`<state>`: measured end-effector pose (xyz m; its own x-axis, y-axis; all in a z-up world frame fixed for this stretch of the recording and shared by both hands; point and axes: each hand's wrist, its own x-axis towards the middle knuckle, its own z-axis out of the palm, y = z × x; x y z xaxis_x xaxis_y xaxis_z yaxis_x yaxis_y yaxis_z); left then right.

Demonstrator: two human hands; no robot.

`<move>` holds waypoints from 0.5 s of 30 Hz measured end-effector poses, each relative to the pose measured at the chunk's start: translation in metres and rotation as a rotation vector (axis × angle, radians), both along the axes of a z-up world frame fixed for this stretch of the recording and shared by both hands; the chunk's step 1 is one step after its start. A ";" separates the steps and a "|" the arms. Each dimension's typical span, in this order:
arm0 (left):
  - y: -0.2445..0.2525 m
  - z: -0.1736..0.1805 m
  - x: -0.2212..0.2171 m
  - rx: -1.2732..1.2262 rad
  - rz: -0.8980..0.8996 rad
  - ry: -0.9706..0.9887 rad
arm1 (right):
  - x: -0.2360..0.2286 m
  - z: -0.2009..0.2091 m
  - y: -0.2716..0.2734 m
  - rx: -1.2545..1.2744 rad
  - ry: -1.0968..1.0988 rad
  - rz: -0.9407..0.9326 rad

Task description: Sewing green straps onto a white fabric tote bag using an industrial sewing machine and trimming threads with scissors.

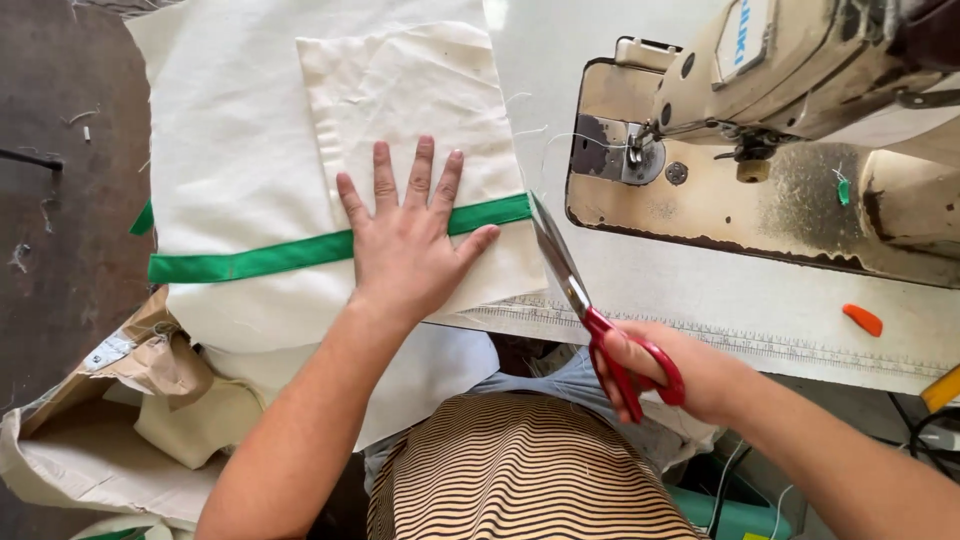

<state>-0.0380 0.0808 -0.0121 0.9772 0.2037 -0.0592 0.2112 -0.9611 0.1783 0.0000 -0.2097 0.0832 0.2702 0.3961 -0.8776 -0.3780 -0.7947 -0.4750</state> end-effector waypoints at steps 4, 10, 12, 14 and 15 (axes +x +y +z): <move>0.000 -0.005 -0.003 0.024 0.018 -0.005 | 0.003 -0.007 0.012 0.004 0.063 -0.155; -0.001 -0.006 -0.003 0.188 -0.001 -0.146 | 0.001 -0.015 0.010 0.014 0.017 -0.245; -0.005 0.038 0.001 -0.097 0.116 0.320 | 0.005 -0.017 0.005 -0.036 -0.037 -0.213; 0.004 0.055 -0.009 -0.141 0.099 0.353 | 0.019 0.000 -0.016 -0.126 -0.109 -0.157; 0.009 0.062 -0.013 -0.187 0.083 0.386 | 0.026 0.009 -0.027 -0.218 -0.182 -0.100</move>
